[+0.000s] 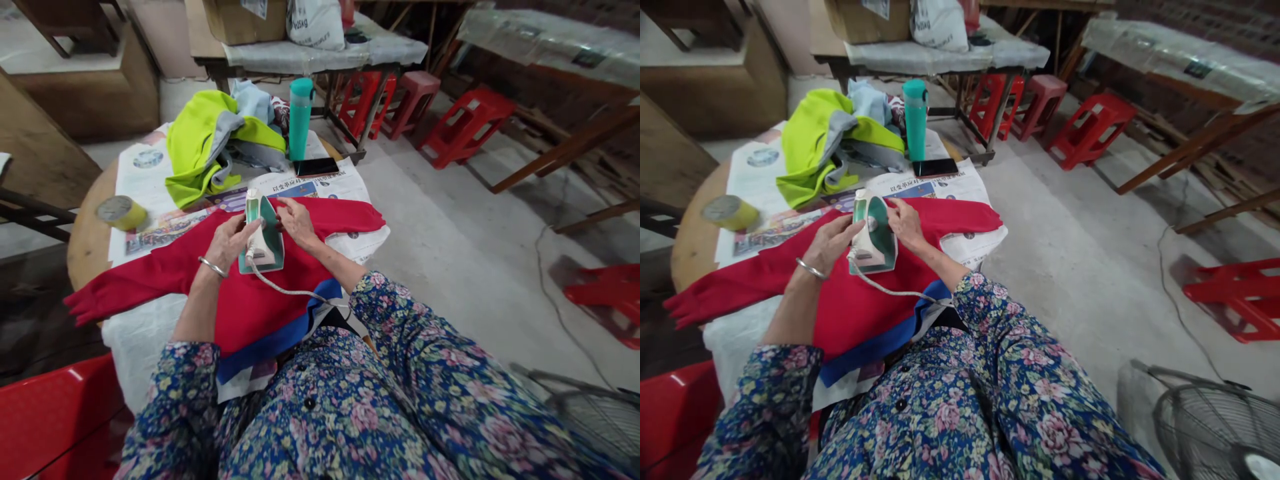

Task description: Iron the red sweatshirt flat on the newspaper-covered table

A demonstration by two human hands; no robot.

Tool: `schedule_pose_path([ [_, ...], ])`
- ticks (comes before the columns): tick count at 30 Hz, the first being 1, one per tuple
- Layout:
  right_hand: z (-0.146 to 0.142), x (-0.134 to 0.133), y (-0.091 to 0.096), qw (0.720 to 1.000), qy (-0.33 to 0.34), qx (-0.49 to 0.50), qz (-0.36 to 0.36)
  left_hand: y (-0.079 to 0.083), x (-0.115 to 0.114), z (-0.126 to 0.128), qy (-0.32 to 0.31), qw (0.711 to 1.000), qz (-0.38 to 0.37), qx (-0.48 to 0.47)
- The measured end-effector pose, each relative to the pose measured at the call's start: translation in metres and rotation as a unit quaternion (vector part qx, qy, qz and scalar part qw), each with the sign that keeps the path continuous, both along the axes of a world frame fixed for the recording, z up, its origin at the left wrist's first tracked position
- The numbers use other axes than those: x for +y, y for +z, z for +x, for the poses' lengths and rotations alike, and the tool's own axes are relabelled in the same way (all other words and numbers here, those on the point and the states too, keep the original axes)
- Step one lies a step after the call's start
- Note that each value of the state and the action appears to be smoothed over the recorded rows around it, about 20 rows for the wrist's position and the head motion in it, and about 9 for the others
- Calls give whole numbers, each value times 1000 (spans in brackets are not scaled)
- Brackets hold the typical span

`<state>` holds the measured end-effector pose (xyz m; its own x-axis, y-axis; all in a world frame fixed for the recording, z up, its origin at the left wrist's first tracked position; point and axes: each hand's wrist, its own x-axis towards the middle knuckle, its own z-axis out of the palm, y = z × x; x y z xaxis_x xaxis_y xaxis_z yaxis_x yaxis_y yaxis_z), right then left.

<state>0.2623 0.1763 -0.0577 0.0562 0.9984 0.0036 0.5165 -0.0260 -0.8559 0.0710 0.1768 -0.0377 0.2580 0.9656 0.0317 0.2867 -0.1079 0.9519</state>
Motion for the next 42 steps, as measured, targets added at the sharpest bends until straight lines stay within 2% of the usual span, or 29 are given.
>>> schedule_pose_path([
  [1,9,-7,-10,998,-36,-45,24,5,6,4,-19,999,-35,-9],
  [2,16,-14,-20,995,-40,-84,39,7,11,8,-26,997,-70,-18],
  [5,24,-35,-49,985,9,-165,54,9,23,23,6,989,-141,-38],
  [9,21,-49,-72,974,64,-192,102,7,27,38,61,988,-139,-28],
  [13,20,-52,-73,965,92,-222,101,12,19,32,79,990,-111,27],
  [17,18,-54,-68,961,94,-245,85,19,5,6,78,989,-105,63],
  [22,14,-56,-68,958,96,-252,95,18,-5,-34,80,988,-96,95],
  [25,12,-57,-70,955,101,-262,95,16,-10,-43,96,987,-91,89],
  [28,11,-56,-74,953,95,-269,99,17,-16,-36,102,986,-104,80],
  [33,11,-54,-84,946,85,-290,118,22,-17,-2,100,987,-112,56],
  [38,15,-55,-89,940,82,-304,130,27,-1,29,66,991,-112,41],
  [42,17,-56,-92,938,82,-307,140,28,11,37,91,989,-113,30],
])
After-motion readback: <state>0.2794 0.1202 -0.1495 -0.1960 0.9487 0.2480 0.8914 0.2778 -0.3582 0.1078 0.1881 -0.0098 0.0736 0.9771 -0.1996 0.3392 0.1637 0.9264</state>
